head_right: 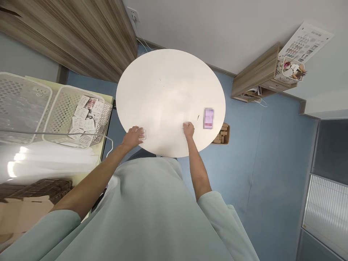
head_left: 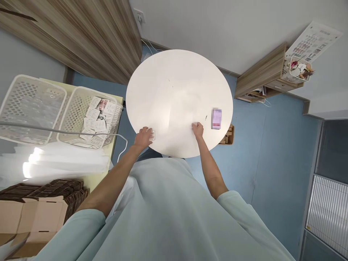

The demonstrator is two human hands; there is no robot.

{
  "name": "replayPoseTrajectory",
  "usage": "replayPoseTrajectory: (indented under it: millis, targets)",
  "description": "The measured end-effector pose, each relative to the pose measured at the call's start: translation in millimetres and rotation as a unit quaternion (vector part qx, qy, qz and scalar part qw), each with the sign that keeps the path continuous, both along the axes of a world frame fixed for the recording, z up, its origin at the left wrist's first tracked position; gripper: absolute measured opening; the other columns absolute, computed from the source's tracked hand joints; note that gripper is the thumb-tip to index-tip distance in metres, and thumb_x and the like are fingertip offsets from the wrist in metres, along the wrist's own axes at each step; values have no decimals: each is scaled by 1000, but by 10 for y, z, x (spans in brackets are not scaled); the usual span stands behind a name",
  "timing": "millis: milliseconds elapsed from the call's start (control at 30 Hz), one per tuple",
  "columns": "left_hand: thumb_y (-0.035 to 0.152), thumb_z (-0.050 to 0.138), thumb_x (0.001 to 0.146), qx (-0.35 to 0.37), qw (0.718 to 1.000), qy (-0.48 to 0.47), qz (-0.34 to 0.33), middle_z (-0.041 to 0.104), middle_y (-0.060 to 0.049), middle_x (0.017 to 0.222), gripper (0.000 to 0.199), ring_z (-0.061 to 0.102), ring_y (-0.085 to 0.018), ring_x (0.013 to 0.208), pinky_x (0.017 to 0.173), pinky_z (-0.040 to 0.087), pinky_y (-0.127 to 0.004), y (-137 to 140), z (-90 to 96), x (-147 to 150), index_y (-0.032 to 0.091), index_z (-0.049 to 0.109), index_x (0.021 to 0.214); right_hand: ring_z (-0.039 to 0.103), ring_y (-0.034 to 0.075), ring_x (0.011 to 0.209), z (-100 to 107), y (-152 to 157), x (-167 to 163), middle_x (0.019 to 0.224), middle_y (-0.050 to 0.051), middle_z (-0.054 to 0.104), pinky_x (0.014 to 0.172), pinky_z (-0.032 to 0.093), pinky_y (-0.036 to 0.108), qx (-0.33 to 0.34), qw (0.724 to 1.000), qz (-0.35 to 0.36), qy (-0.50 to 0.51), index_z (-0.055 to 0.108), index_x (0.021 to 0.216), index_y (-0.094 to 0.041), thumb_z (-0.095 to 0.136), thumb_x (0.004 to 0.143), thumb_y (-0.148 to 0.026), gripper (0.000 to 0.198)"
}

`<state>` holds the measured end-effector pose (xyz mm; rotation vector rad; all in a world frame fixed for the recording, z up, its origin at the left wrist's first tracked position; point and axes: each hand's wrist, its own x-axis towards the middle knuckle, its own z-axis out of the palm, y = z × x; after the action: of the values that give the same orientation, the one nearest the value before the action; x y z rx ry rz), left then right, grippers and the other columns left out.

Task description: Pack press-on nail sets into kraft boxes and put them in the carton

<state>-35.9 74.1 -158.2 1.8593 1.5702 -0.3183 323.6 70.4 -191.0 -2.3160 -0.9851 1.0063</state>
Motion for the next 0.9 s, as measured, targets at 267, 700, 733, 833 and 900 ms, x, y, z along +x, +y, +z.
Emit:
replayPoseTrajectory:
  millis: [267, 700, 733, 833, 900]
  targets:
    - [14, 74, 84, 13, 999, -33, 13, 51, -22, 155, 61, 49, -43, 141, 98, 57, -50, -172, -62, 94, 19, 53, 141, 74, 24, 108, 85, -622, -102, 122, 10, 76, 94, 54, 32, -52, 997, -54, 4, 59, 143, -20, 73, 95, -37, 53]
    - [10, 64, 80, -2, 978, -108, -178, 52, -24, 153, 70, 51, -43, 139, 108, 52, -54, -222, -125, 1022, 17, 55, 149, 73, 24, 102, 73, -1410, -505, 105, 3, 79, 86, 53, 32, -114, 992, -56, 11, 63, 126, -26, 70, 96, -32, 31]
    - [10, 63, 80, -2, 978, -103, -180, 52, -24, 153, 71, 51, -44, 140, 107, 52, -54, -240, -141, 1021, 16, 54, 150, 73, 24, 102, 72, -1411, -513, 104, 3, 79, 86, 53, 32, -118, 991, -57, 12, 64, 123, -26, 68, 97, -30, 27]
    - [10, 61, 81, 4, 979, -90, -182, 51, -26, 154, 70, 50, -44, 139, 106, 51, -55, -285, -163, 1015, 15, 53, 151, 73, 24, 102, 77, -1380, -479, 104, 3, 80, 87, 53, 33, -118, 991, -61, 15, 67, 118, -26, 68, 98, -29, 21]
    - [11, 61, 82, 4, 980, -90, -180, 51, -26, 153, 69, 50, -45, 138, 106, 51, -55, -307, -157, 1027, 14, 53, 151, 73, 23, 102, 88, -1343, -413, 105, 4, 80, 88, 53, 33, -111, 992, -62, 19, 69, 118, -26, 68, 98, -29, 20]
